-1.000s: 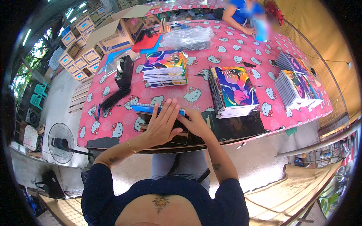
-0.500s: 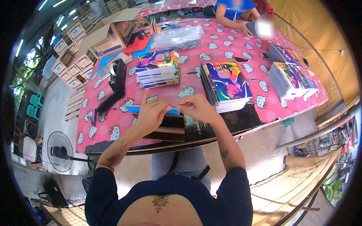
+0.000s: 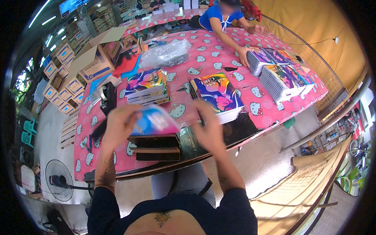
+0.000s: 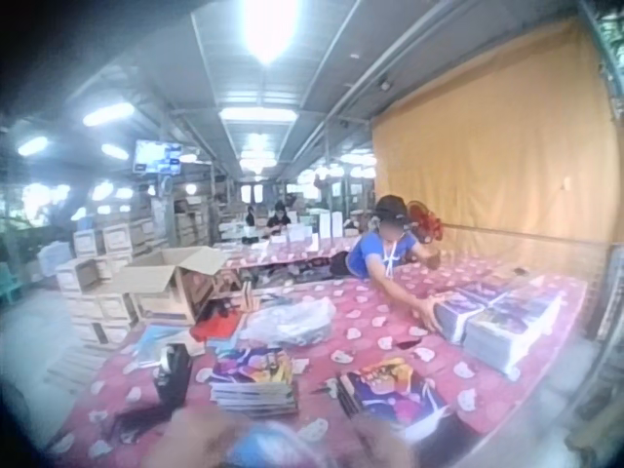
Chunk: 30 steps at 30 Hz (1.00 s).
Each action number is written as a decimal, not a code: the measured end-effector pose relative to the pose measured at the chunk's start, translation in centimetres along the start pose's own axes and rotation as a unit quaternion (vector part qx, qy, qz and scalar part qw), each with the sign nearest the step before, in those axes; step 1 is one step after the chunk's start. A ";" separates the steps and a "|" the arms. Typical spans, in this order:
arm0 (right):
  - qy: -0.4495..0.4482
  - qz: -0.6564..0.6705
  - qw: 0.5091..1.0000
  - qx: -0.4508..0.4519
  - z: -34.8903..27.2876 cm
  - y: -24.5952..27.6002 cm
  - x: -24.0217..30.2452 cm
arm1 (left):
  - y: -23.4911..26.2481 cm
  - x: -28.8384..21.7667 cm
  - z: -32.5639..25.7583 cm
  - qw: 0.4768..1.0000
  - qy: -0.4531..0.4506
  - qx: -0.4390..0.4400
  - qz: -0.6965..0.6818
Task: The person aligns a notebook cover with a stack of paper and manually threads a blue plastic spiral through the pre-punched holes, handling one book at a time on a table.
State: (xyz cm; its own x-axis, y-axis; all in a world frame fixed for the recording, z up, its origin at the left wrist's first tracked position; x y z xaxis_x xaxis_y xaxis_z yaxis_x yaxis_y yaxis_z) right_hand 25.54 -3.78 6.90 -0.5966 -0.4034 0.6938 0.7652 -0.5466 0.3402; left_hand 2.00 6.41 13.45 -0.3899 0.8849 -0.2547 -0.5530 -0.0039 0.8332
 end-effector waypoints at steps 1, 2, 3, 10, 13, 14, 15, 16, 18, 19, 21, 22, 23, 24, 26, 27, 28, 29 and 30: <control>-0.052 -0.057 0.996 -0.053 0.1 3.6 -1.8 | 1.7 -0.9 1.3 0.997 -0.010 -0.080 0.003; -0.030 -0.170 0.978 -0.114 0.0 7.4 -3.5 | 2.9 -1.7 2.6 0.987 -0.021 -0.157 0.002; -0.034 -0.235 0.966 -0.104 0.3 9.8 -5.0 | 2.9 -2.9 3.8 0.974 -0.077 -0.215 -0.011; -0.155 -0.063 0.984 0.059 -0.3 12.0 -15.8 | -17.4 -3.1 11.7 0.948 -0.303 0.020 -0.096; -0.157 -0.042 0.984 0.069 -0.5 12.0 -15.9 | -21.8 -2.3 12.1 0.945 -0.282 0.107 -0.125; -0.164 -0.033 0.984 0.068 -0.5 12.1 -16.1 | -22.5 -2.2 11.9 0.947 -0.262 0.122 -0.138; -0.172 -0.024 0.982 0.068 -0.7 12.1 -16.2 | -22.4 -2.3 11.7 0.953 -0.244 0.117 -0.137; -0.180 -0.014 0.981 0.068 -0.8 12.1 -16.4 | -22.6 -2.5 11.6 0.955 -0.237 0.112 -0.135; -0.181 -0.009 0.979 0.095 -0.7 12.1 -16.5 | -22.6 -2.8 11.7 0.962 -0.219 0.101 -0.131; -0.181 -0.006 0.977 0.110 -0.4 12.1 -16.6 | -22.5 -2.9 11.6 0.961 -0.220 0.102 -0.132; -0.215 0.032 0.970 0.109 0.1 12.5 -17.1 | -22.2 -3.0 11.6 0.960 -0.222 0.104 -0.135; -0.233 0.051 0.965 0.108 0.6 12.6 -17.4 | -21.5 -2.7 11.7 0.969 -0.197 0.064 -0.137; -0.237 0.045 0.964 0.109 1.3 12.6 -17.8 | -21.0 -2.6 11.5 0.975 -0.171 0.024 -0.139; -0.245 0.036 0.963 0.107 1.9 12.8 -18.7 | -20.6 -2.7 11.7 0.978 -0.148 -0.015 -0.144; -0.279 0.059 0.953 0.107 3.2 12.9 -19.6 | -22.1 0.2 13.6 0.943 0.108 0.057 -0.310; -0.304 0.091 0.941 0.114 4.0 12.1 -20.0 | -23.2 1.5 13.3 0.890 0.238 0.088 -0.379; -0.327 0.121 0.929 0.122 4.7 11.4 -20.1 | -24.7 1.8 12.9 0.854 0.283 0.113 -0.421; -0.338 0.147 0.917 0.154 5.2 10.4 -20.5 | -26.4 1.8 12.5 0.814 0.327 0.138 -0.460; -0.350 0.169 0.903 0.181 5.3 9.7 -21.5 | -28.2 1.0 12.6 0.768 0.364 0.165 -0.500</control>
State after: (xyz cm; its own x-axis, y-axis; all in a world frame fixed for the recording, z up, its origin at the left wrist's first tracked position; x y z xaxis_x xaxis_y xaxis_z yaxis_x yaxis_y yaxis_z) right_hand 47.10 3.45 -1.33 -0.1115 0.1295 0.9853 0.9798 -0.1511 0.1308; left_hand 26.41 13.29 -4.11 -0.2658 -0.1276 -0.9556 -0.6746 0.7327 0.0898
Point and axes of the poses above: each hand's wrist, its own z-axis towards the middle knuckle, its own y-axis out of the back of the hand, x = y × z, the point moved 8 cm from there along z, towards the middle knuckle, and after that the axes turned 6 degrees about x, right-handed, at the moved point
